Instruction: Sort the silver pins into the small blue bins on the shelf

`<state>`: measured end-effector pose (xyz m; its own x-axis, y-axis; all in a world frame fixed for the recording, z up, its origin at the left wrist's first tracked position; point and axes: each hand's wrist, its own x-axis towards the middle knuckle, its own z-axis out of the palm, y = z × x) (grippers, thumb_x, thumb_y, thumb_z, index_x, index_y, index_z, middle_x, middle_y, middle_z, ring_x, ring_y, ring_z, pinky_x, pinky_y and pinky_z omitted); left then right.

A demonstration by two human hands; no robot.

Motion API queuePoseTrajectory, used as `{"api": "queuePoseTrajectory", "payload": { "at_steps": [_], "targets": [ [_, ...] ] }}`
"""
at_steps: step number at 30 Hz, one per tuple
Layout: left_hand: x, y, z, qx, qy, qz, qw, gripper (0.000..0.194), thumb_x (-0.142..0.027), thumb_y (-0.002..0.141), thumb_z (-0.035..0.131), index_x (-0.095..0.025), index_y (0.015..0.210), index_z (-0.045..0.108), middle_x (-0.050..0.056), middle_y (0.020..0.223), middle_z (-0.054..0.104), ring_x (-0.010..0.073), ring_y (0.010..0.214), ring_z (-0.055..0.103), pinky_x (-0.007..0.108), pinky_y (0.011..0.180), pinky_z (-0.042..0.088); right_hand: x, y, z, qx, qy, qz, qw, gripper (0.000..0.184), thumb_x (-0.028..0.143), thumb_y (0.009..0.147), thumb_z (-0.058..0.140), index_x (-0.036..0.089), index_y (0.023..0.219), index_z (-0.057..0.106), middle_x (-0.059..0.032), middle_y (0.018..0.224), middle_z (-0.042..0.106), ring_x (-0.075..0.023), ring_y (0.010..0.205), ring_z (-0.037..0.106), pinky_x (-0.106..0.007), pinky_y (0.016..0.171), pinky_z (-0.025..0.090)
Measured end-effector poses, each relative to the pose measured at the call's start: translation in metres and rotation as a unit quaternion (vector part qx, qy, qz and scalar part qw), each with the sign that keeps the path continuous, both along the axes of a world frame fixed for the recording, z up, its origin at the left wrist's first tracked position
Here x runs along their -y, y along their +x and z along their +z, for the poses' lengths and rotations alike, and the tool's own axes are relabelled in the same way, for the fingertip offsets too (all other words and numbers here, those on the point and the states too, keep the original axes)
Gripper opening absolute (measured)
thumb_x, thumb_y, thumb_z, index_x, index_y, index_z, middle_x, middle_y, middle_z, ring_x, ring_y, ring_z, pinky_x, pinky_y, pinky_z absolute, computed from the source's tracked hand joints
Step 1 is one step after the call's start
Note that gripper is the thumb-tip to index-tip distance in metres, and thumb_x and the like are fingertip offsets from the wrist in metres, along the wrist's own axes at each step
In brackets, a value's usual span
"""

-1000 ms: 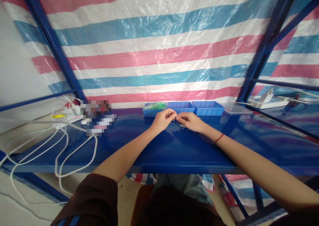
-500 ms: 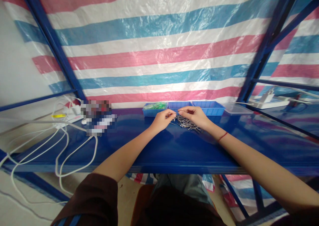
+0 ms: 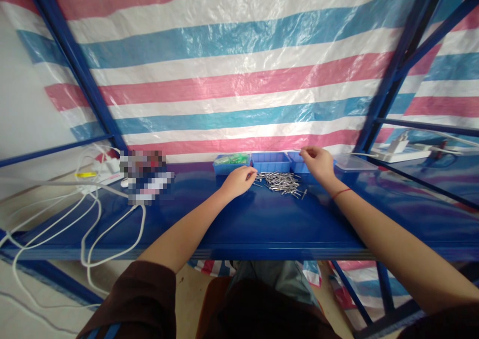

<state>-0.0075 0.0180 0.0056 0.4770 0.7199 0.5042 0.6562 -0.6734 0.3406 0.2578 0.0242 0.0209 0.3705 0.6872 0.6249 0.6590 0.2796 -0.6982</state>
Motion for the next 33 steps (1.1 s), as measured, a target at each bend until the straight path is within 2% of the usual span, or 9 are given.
{"api": "queuePoseTrajectory", "payload": {
  "at_steps": [3,5,8,11,14,18,21,24,33],
  "targets": [
    [-0.005,-0.006,-0.003,-0.036,0.007,0.020,0.999,0.025,-0.022,0.083,0.045,-0.019,0.097,0.067,0.006,0.095,0.065,0.0180,0.090,0.059,0.031,0.087,0.045,-0.004,0.020,-0.003,0.085,-0.064,-0.061,0.993,0.036,0.031,0.073,0.053,0.014,0.102,0.064,-0.0118,0.087,0.070,-0.0253,0.081,0.063,-0.038,0.079,0.045],
    [-0.007,-0.009,-0.006,-0.048,0.001,0.026,0.999,0.023,-0.021,0.082,0.047,-0.021,0.093,0.068,0.006,0.095,0.064,0.0182,0.093,0.059,0.030,0.088,0.044,-0.004,0.024,-0.005,0.097,-0.092,-0.072,0.988,0.046,0.032,0.073,0.054,0.013,0.114,0.058,-0.0122,0.090,0.069,-0.0262,0.082,0.062,-0.039,0.080,0.044],
    [-0.007,-0.010,-0.007,-0.064,-0.015,0.017,0.998,0.017,-0.026,0.079,0.053,-0.022,0.085,0.069,0.005,0.091,0.064,0.0181,0.090,0.058,0.029,0.085,0.045,-0.003,0.018,-0.007,0.094,-0.092,-0.062,0.989,0.050,0.033,0.073,0.054,0.013,0.119,0.053,-0.0119,0.091,0.068,-0.0249,0.078,0.061,-0.038,0.077,0.044],
    [-0.003,-0.009,-0.006,-0.068,-0.029,0.007,0.997,0.013,-0.028,0.078,0.057,-0.022,0.077,0.069,0.004,0.088,0.063,0.0184,0.088,0.058,0.029,0.083,0.045,-0.001,0.008,-0.007,0.102,-0.087,-0.023,0.991,0.049,0.034,0.073,0.054,0.014,0.118,0.053,-0.0111,0.089,0.068,-0.0223,0.072,0.060,-0.035,0.073,0.045],
    [0.001,-0.006,-0.004,-0.072,-0.027,0.015,0.997,0.014,-0.028,0.079,0.056,-0.021,0.075,0.068,0.005,0.092,0.062,0.0204,0.087,0.057,0.033,0.082,0.043,0.003,-0.003,-0.005,0.122,-0.101,0.034,0.987,0.036,0.032,0.075,0.054,0.014,0.104,0.061,-0.0099,0.084,0.068,-0.0203,0.068,0.059,-0.034,0.070,0.045],
    [0.002,0.000,-0.004,-0.028,-0.022,0.011,0.999,0.020,-0.030,0.084,0.049,-0.019,0.081,0.066,0.004,0.086,0.062,0.0181,0.083,0.057,0.031,0.079,0.043,0.011,-0.025,-0.006,0.144,-0.123,0.182,0.965,0.020,0.032,0.074,0.056,0.016,0.077,0.067,-0.0070,0.078,0.069,-0.0196,0.071,0.061,-0.033,0.071,0.046],
    [0.004,0.005,-0.003,0.044,-0.057,-0.017,0.997,0.022,-0.029,0.085,0.047,-0.017,0.084,0.065,0.003,0.080,0.063,0.0147,0.076,0.057,0.027,0.076,0.044,0.019,-0.046,-0.007,0.093,-0.127,0.282,0.946,0.023,0.035,0.069,0.063,0.015,0.080,0.069,-0.0061,0.078,0.069,-0.0181,0.070,0.061,-0.034,0.071,0.047],
    [0.006,0.010,-0.002,0.103,-0.100,-0.029,0.989,0.022,-0.031,0.084,0.048,-0.016,0.087,0.064,0.002,0.080,0.065,0.0136,0.073,0.057,0.026,0.073,0.045,0.026,-0.061,-0.007,0.015,-0.123,0.346,0.930,0.029,0.040,0.066,0.067,0.015,0.080,0.070,-0.0059,0.080,0.070,-0.0175,0.072,0.061,-0.034,0.071,0.049],
    [0.003,0.013,-0.009,0.161,-0.137,-0.068,0.975,0.025,-0.034,0.084,0.047,-0.015,0.087,0.062,0.002,0.081,0.067,0.0135,0.075,0.059,0.026,0.073,0.046,0.031,-0.065,-0.003,-0.042,-0.118,0.368,0.921,0.032,0.045,0.067,0.067,0.016,0.080,0.069,-0.0059,0.080,0.070,-0.0172,0.073,0.062,-0.033,0.071,0.049]
  ]
}}
